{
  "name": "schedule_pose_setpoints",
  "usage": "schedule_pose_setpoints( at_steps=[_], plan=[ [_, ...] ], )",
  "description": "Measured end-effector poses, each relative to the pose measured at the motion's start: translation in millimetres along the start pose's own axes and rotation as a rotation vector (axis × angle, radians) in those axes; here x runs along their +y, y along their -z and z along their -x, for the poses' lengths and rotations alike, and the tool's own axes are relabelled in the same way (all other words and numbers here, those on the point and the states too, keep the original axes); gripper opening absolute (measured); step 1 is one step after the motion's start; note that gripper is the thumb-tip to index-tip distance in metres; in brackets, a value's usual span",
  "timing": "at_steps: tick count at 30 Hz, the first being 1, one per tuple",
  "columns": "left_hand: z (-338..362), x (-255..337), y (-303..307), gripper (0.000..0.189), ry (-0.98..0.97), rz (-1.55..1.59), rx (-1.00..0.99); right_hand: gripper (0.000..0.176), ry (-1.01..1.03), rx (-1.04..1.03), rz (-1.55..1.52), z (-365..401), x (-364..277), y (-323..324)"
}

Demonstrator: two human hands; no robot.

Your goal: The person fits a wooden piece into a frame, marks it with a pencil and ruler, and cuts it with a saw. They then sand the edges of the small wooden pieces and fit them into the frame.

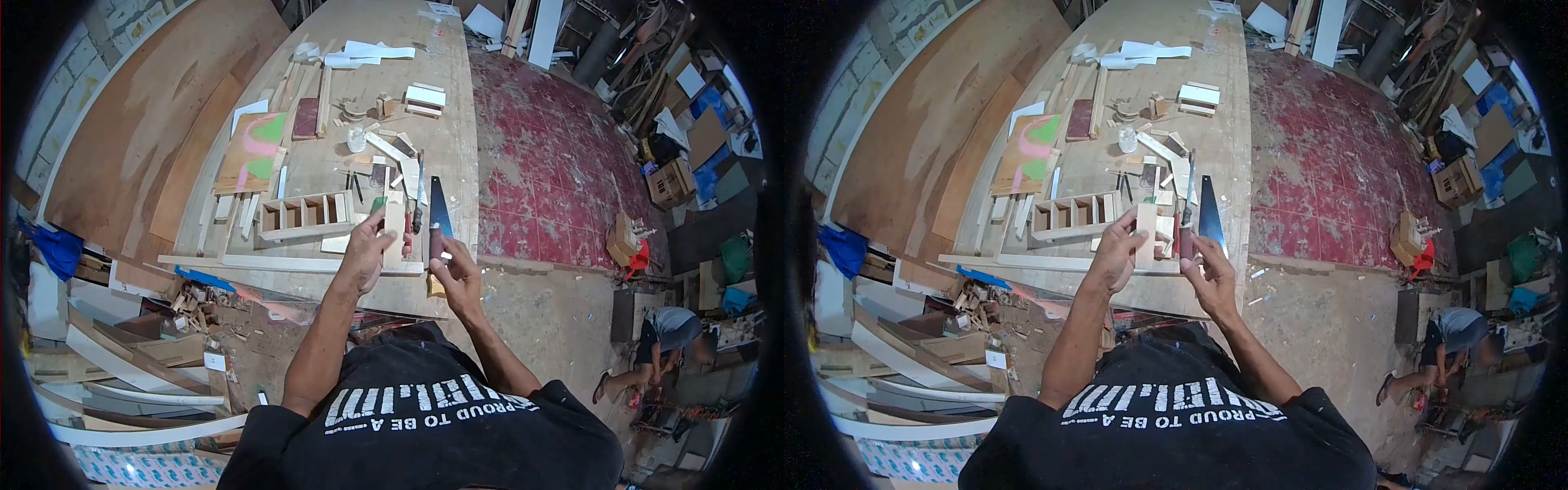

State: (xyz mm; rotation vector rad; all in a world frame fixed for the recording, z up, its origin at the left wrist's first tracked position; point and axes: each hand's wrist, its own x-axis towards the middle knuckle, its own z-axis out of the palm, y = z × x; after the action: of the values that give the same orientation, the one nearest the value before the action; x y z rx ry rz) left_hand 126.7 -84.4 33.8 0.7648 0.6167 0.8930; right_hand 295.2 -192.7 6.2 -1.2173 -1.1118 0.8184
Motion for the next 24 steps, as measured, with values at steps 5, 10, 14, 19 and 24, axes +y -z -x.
schedule_pose_setpoints(
  at_steps=[5,10,14,19,24],
  plan=[
    [16.0,-5.6,-1.8,0.04,-0.012,-0.367,0.067,0.052,0.524,-0.107,0.622,-26.9,-26.5,2.2],
    [25.6,-7.2,4.2,0.041,-0.096,-0.339,0.032,0.051,0.52,-0.015,0.713,-40.0,-25.5,-10.6],
    [28.2,-20.0,19.7,0.043,-0.091,-0.324,-0.007,0.05,0.52,-0.12,0.725,-35.3,-25.2,-16.5],
    [27.2,-14.5,17.2,0.04,-0.08,-0.247,0.016,0.046,0.57,-0.203,0.737,-25.7,-24.2,-21.9],
    [30.6,-3.9,21.8,0.032,-0.068,-0.524,-0.009,0.038,0.443,-0.058,0.606,-63.7,-28.2,15.5]
  ],
)
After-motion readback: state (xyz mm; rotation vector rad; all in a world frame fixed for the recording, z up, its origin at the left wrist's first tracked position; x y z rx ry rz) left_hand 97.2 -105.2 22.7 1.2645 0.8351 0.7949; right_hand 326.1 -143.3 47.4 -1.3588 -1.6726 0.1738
